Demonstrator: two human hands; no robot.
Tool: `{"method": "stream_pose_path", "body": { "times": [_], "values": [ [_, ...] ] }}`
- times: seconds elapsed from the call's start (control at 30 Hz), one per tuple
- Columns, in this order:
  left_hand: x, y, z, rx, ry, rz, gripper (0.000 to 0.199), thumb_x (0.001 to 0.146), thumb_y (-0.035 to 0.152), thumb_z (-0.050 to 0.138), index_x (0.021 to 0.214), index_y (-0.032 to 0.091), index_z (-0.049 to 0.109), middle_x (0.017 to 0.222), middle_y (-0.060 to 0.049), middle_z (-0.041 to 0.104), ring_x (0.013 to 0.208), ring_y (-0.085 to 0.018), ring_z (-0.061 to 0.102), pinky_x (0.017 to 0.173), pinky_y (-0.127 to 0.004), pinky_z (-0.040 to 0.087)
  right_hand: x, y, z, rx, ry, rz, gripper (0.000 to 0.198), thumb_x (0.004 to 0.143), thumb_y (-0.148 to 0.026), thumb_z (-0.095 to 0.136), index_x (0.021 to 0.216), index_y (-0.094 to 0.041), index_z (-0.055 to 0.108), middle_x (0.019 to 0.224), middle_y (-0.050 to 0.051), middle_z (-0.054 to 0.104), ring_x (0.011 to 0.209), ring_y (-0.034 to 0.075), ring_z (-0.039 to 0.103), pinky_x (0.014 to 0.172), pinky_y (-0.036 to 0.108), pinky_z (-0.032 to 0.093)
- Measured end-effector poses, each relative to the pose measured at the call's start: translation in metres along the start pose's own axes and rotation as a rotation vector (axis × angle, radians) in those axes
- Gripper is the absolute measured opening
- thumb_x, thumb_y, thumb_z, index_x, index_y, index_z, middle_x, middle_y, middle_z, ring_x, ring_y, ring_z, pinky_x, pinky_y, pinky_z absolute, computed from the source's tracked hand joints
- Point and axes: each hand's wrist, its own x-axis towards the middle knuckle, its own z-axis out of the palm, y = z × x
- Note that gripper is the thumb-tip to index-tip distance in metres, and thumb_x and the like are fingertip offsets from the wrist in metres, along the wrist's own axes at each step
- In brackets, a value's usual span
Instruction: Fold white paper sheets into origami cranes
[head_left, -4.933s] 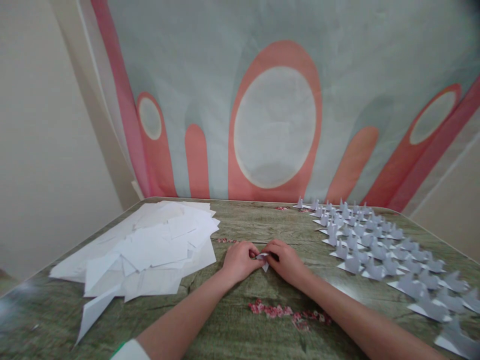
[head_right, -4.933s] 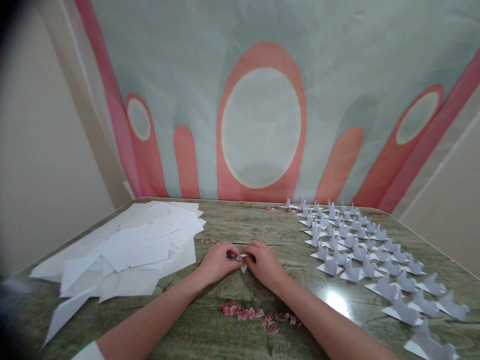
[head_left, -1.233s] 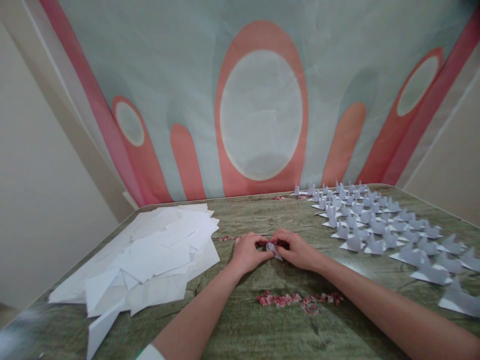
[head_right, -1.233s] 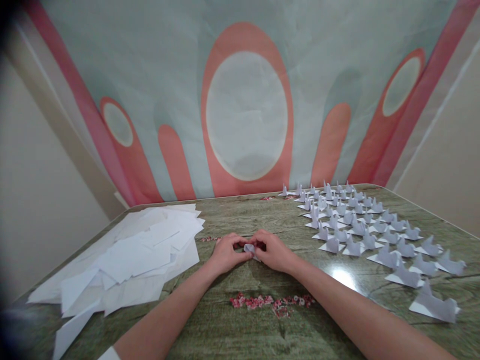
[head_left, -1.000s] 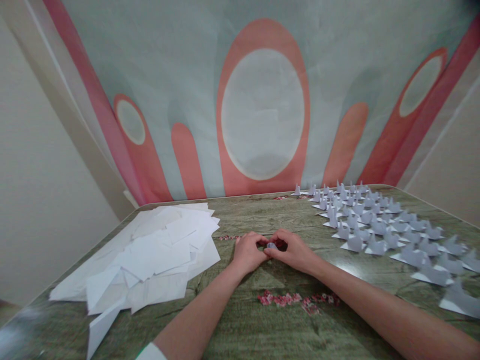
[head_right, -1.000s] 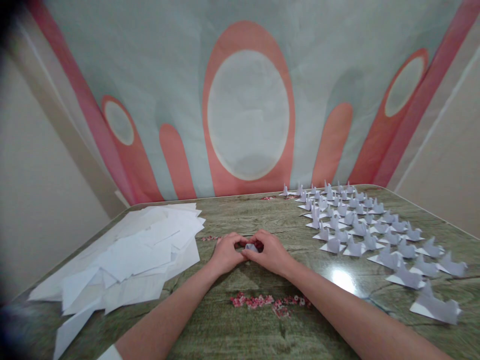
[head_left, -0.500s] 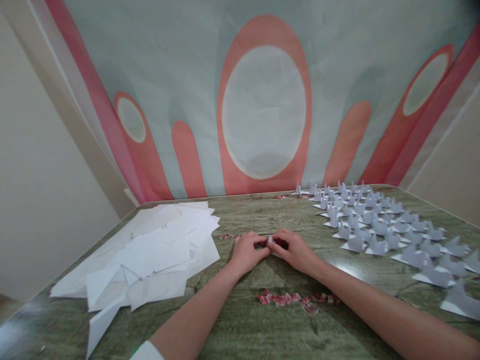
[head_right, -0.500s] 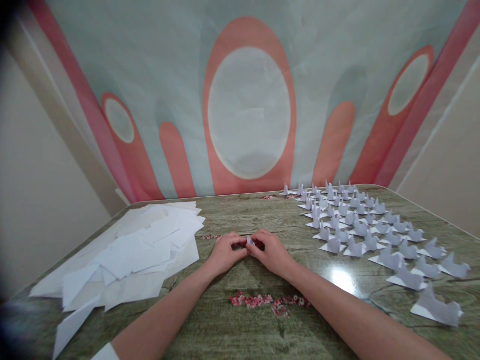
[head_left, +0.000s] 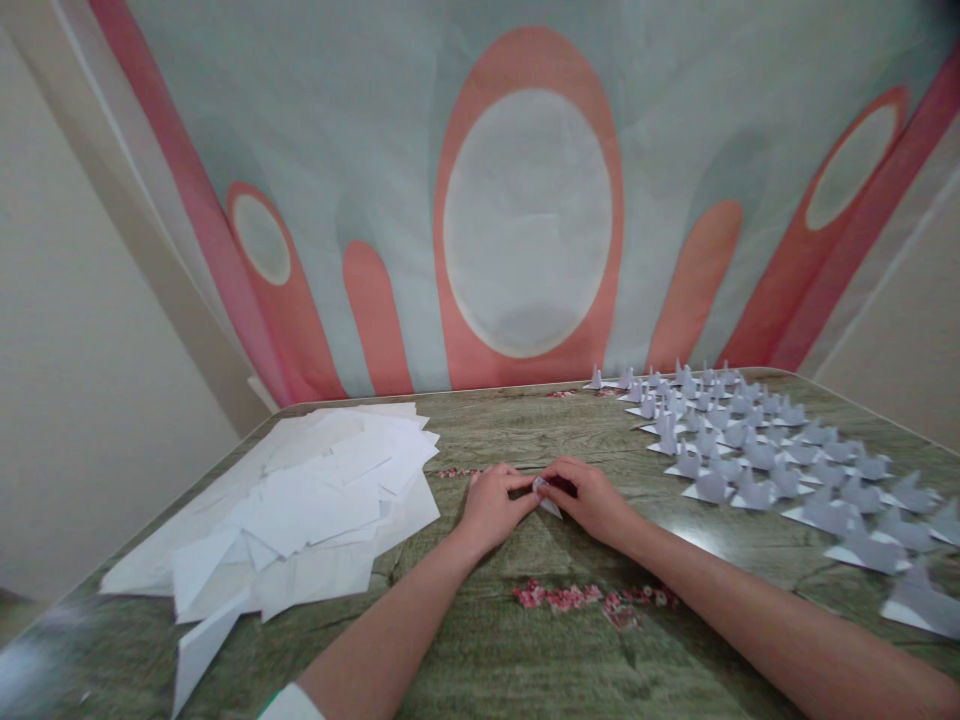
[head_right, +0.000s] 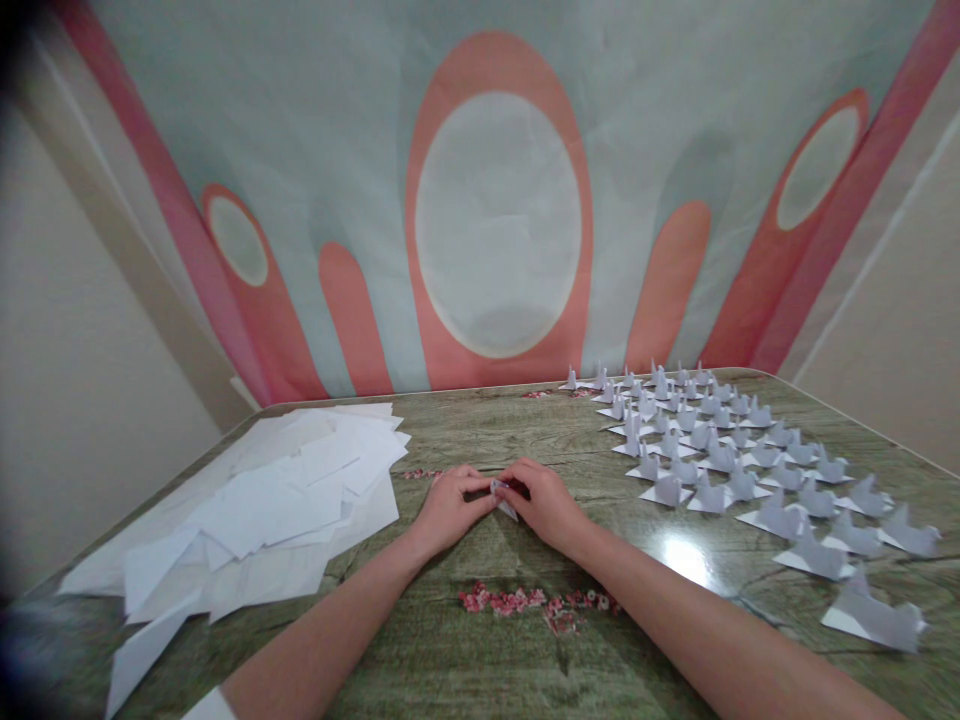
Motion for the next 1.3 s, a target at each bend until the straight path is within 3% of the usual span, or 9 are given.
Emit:
{"method": "stream_pose_path", "body": {
  "times": [0.27, 0.5, 0.8, 1.1, 1.3],
  "values": [
    [-0.002, -0.002, 0.0, 0.052, 0.0, 0.011, 0.024, 0.08, 0.037, 0.056, 0.103, 0.034, 0.064, 0.089, 0.0, 0.061, 0.088, -0.018, 0.053, 0.079, -0.031, 0.034, 0.0, 0.002, -0.001, 0.003, -0.009, -0.018, 0.01, 0.081, -0.021, 0.055, 0.084, -0.02, 0.065, 0.077, 0.003, 0.061, 0.072, 0.016, 0.056, 0.068, 0.028, 0.044],
    [-0.001, -0.007, -0.005, 0.028, -0.057, 0.099, 0.025, 0.084, 0.033, 0.052, 0.106, 0.034, 0.063, 0.09, 0.0, 0.06, 0.09, -0.018, 0.052, 0.079, -0.029, 0.035, 0.001, 0.001, -0.003, -0.01, -0.034, -0.038, 0.012, 0.082, -0.019, 0.054, 0.084, -0.021, 0.066, 0.077, 0.002, 0.061, 0.073, 0.015, 0.056, 0.068, 0.027, 0.044],
    [-0.002, -0.003, -0.002, 0.034, -0.008, 0.071, 0.024, 0.085, 0.034, 0.049, 0.099, 0.028, 0.067, 0.084, -0.001, 0.062, 0.083, -0.016, 0.055, 0.075, -0.026, 0.038, 0.0, 0.007, -0.007, -0.084, -0.055, -0.042, 0.014, 0.081, -0.019, 0.055, 0.077, -0.021, 0.069, 0.079, 0.003, 0.061, 0.074, 0.016, 0.057, 0.069, 0.028, 0.044],
    [-0.005, 0.002, 0.0, 0.315, 0.027, 0.128, 0.021, 0.086, 0.028, 0.048, 0.095, 0.025, 0.067, 0.083, 0.0, 0.062, 0.075, -0.012, 0.057, 0.069, -0.022, 0.042, -0.001, 0.01, -0.004, -0.183, -0.067, -0.085, 0.013, 0.079, -0.015, 0.056, 0.083, -0.019, 0.068, 0.081, 0.004, 0.061, 0.076, 0.016, 0.057, 0.069, 0.026, 0.045],
    [-0.008, 0.009, -0.005, 0.48, -0.008, 0.202, 0.023, 0.088, 0.027, 0.044, 0.089, 0.02, 0.066, 0.085, -0.004, 0.061, 0.076, -0.015, 0.058, 0.07, -0.026, 0.043, -0.002, 0.011, -0.003, -0.282, -0.087, -0.169, 0.017, 0.079, -0.014, 0.054, 0.09, -0.019, 0.067, 0.086, 0.005, 0.061, 0.081, 0.016, 0.055, 0.073, 0.027, 0.044]
  ]
}}
